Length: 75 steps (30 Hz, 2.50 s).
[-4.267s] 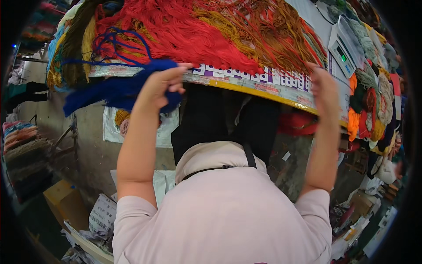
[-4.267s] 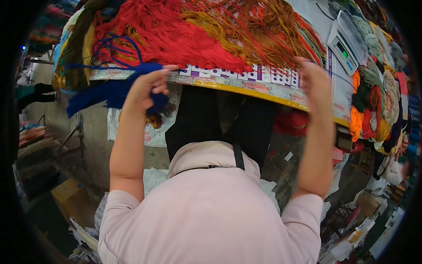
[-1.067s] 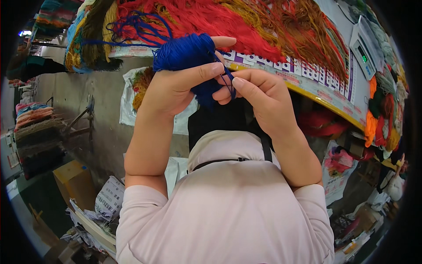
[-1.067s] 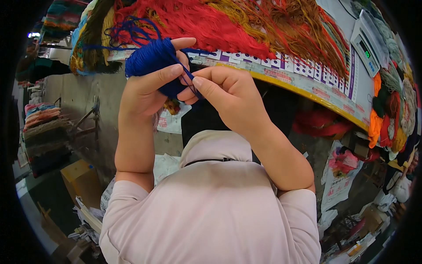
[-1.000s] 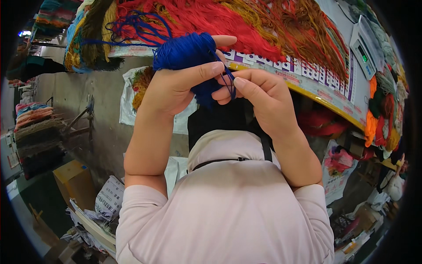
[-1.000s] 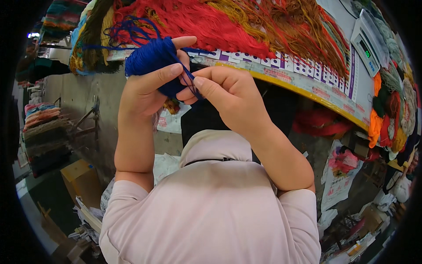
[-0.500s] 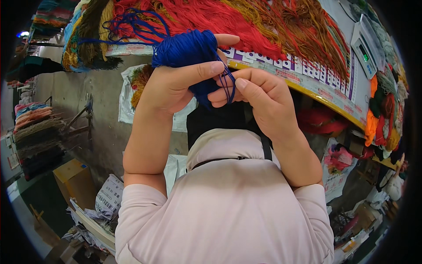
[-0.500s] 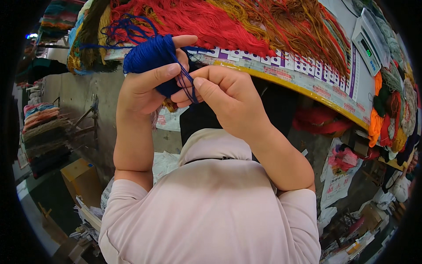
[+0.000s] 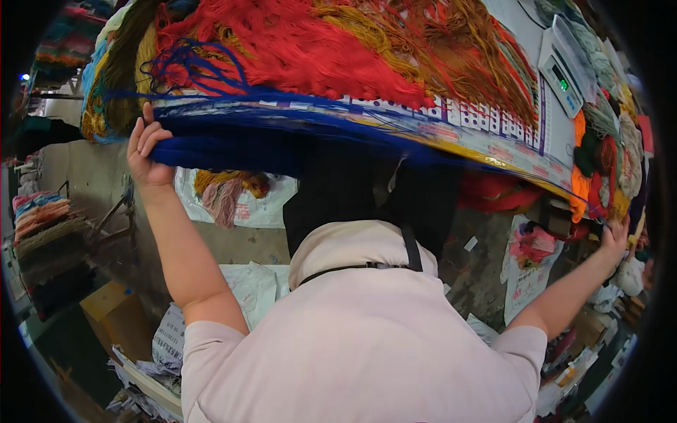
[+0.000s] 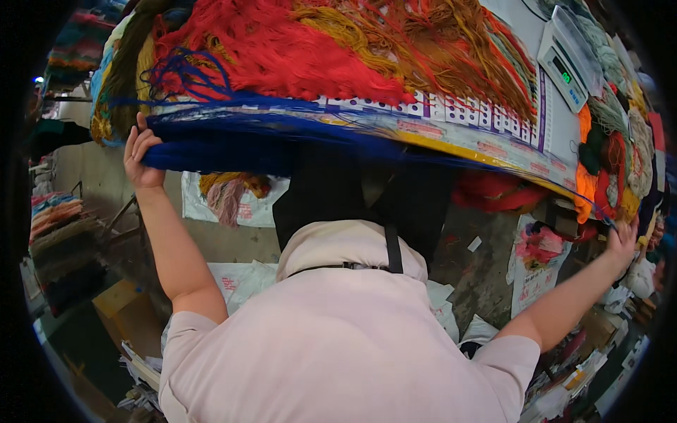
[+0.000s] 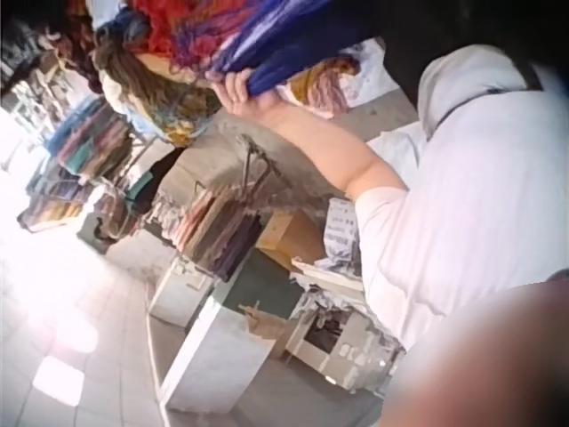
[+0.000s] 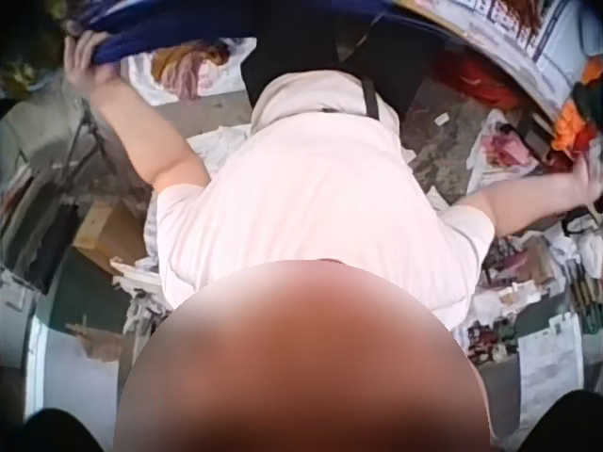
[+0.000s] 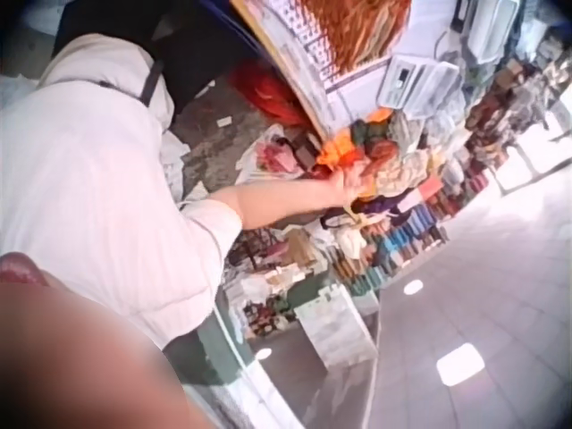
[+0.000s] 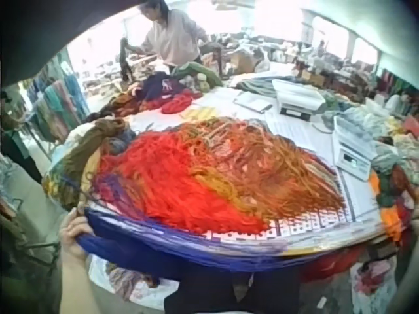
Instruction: Organize and thread individual strands of colored yarn into a reference sample card.
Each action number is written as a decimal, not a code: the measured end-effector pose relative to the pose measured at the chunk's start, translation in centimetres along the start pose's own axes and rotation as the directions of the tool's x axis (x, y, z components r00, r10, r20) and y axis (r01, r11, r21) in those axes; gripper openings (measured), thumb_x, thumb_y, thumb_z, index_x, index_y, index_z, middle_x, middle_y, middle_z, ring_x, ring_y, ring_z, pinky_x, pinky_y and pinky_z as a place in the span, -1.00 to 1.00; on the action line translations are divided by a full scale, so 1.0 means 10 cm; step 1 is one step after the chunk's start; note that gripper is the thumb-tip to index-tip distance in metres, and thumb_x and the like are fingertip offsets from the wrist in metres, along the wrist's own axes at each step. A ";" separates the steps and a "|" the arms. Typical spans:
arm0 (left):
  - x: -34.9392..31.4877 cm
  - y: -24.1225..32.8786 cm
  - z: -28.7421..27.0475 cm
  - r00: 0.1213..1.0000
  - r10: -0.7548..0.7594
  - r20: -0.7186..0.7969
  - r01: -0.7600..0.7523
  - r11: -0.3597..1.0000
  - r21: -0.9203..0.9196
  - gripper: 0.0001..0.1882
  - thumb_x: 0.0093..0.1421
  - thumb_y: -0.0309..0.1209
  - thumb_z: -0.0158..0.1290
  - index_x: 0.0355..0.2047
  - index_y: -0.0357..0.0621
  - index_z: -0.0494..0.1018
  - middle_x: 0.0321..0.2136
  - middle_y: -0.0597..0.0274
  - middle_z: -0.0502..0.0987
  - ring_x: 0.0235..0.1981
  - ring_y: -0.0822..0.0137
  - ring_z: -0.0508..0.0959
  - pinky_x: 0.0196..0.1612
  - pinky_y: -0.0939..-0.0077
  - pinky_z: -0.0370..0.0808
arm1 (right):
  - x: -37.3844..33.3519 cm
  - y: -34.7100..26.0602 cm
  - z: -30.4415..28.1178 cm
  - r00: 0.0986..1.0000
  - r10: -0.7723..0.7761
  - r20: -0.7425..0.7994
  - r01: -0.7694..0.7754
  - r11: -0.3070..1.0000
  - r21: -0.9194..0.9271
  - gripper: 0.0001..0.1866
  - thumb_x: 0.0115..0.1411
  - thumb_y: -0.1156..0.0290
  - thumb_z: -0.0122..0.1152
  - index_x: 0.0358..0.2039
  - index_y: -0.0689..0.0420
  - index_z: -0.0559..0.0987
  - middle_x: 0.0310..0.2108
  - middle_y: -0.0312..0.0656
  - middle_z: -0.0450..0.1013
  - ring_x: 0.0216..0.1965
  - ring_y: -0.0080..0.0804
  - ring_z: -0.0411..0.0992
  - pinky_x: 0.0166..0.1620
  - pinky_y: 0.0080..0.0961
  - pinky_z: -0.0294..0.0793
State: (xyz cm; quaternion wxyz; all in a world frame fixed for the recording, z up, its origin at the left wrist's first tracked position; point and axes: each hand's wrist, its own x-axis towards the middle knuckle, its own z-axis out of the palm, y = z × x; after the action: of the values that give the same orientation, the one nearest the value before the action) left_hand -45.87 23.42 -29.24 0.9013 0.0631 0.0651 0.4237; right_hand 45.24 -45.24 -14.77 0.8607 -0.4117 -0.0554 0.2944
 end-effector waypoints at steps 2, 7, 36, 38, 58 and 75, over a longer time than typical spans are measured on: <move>-0.04 -0.02 0.07 0.990 0.121 -0.079 -0.115 0.991 0.075 -0.65 0.34 -0.48 -0.18 0.09 -0.39 0.29 -0.71 0.50 0.16 -0.71 0.61 0.22 -0.30 0.64 0.33 | -0.09 -0.22 0.02 0.791 -0.581 -0.189 0.486 0.786 -0.382 -0.69 0.35 0.35 -0.19 -0.09 0.22 0.49 -0.79 -0.43 -0.08 -0.79 -0.65 -0.09 -0.65 -0.66 -0.11; 0.27 -0.60 0.44 0.988 0.132 -0.076 -0.113 0.968 0.223 -0.64 0.26 -0.49 -0.06 0.04 -0.40 0.35 -0.70 0.51 0.17 -0.71 0.63 0.22 -0.36 0.69 0.40 | 0.09 1.65 1.40 0.989 -0.142 0.040 0.147 0.932 -0.331 -0.53 0.27 0.49 -0.12 0.18 0.34 0.24 -0.63 -0.43 0.03 -0.66 -0.66 0.00 -0.57 -0.67 0.06; 0.77 -2.52 -0.01 0.808 0.066 -0.585 0.584 0.036 0.811 -0.68 0.06 -0.23 0.10 -0.70 -0.20 0.46 -0.72 0.30 0.43 -0.70 0.45 0.37 -0.55 0.56 0.30 | -1.19 6.25 4.07 0.864 0.291 0.411 0.328 0.293 -0.898 -0.85 -0.01 0.36 0.27 -0.47 0.18 0.64 -0.52 -0.11 0.54 -0.45 -0.20 0.53 -0.33 -0.39 0.47; 0.78 -2.57 0.08 0.819 0.045 -0.573 0.566 0.106 0.818 -0.68 0.05 -0.25 0.11 -0.72 -0.18 0.43 -0.72 0.31 0.41 -0.70 0.46 0.37 -0.55 0.56 0.30 | -1.20 6.28 4.04 0.866 0.270 0.420 0.353 0.264 -0.898 -0.85 -0.01 0.37 0.27 -0.45 0.18 0.64 -0.50 -0.11 0.54 -0.43 -0.21 0.53 -0.33 -0.40 0.47; 0.63 -1.85 0.16 0.832 0.289 -0.473 0.094 0.767 0.635 -0.87 0.14 -0.46 -0.06 -0.31 -0.18 0.43 -0.51 0.17 0.53 -0.38 0.22 0.57 -0.25 0.39 0.46 | -1.29 6.16 4.00 0.677 0.278 0.681 0.712 -0.015 -0.702 -0.80 0.03 0.47 0.21 -0.27 0.07 0.59 -0.39 -0.22 0.39 -0.36 -0.18 0.46 -0.29 -0.32 0.47; 0.92 -2.20 0.26 0.949 -0.060 -0.308 0.306 0.394 0.866 -0.88 0.15 -0.47 0.13 -0.30 -0.13 0.46 -0.48 0.37 0.49 -0.46 0.46 0.55 -0.36 0.58 0.46 | -1.13 6.22 4.10 0.725 0.274 0.632 0.442 0.519 -0.732 -0.79 0.08 0.51 0.10 -0.23 0.21 0.39 -0.37 0.00 0.47 -0.27 -0.01 0.47 -0.21 -0.19 0.44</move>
State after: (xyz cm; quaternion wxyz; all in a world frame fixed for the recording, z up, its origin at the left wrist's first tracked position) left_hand -23.01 16.46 -30.96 0.7508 0.4824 0.3922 0.2229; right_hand -6.51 6.54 -32.36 0.4749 -0.6341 -0.5250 0.3112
